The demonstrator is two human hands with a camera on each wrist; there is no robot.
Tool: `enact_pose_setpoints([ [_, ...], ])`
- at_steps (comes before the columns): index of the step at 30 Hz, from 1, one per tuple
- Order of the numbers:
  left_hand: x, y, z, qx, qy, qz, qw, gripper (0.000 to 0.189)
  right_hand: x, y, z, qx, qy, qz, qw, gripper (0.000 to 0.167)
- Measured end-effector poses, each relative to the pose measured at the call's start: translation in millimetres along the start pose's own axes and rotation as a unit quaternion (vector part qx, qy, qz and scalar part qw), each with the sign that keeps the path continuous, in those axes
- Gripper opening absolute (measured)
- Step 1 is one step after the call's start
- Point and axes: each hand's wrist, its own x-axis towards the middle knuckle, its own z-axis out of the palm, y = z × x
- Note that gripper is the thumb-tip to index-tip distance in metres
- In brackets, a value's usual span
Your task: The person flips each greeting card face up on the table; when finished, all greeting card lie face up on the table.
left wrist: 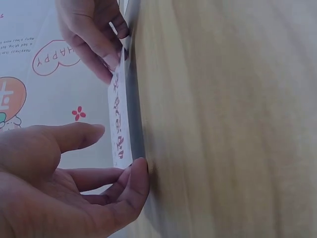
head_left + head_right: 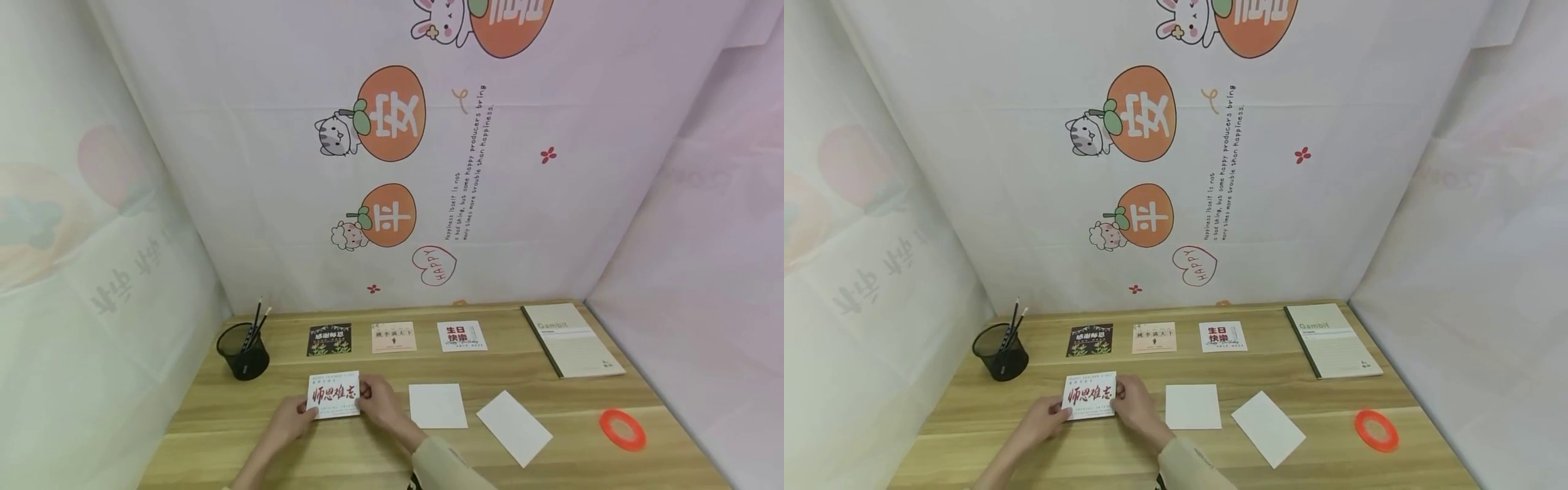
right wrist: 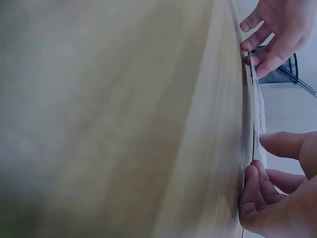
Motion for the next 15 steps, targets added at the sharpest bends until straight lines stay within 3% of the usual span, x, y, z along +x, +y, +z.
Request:
enact_pose_setpoints([
  [8, 10.3, 8.7, -6.2, -0.007, 0.003, -0.031, 0.9995, 0.019, 13.1, -2, -1, -0.034, -0.012, 0.006, 0.9993, 0.012],
  [15, 17.1, 10.9, -6.4, 0.021, 0.018, -0.028, 0.9992, 0.018, 17.9, -6, 1, -0.074, -0.013, 0.030, 0.9967, 0.012],
])
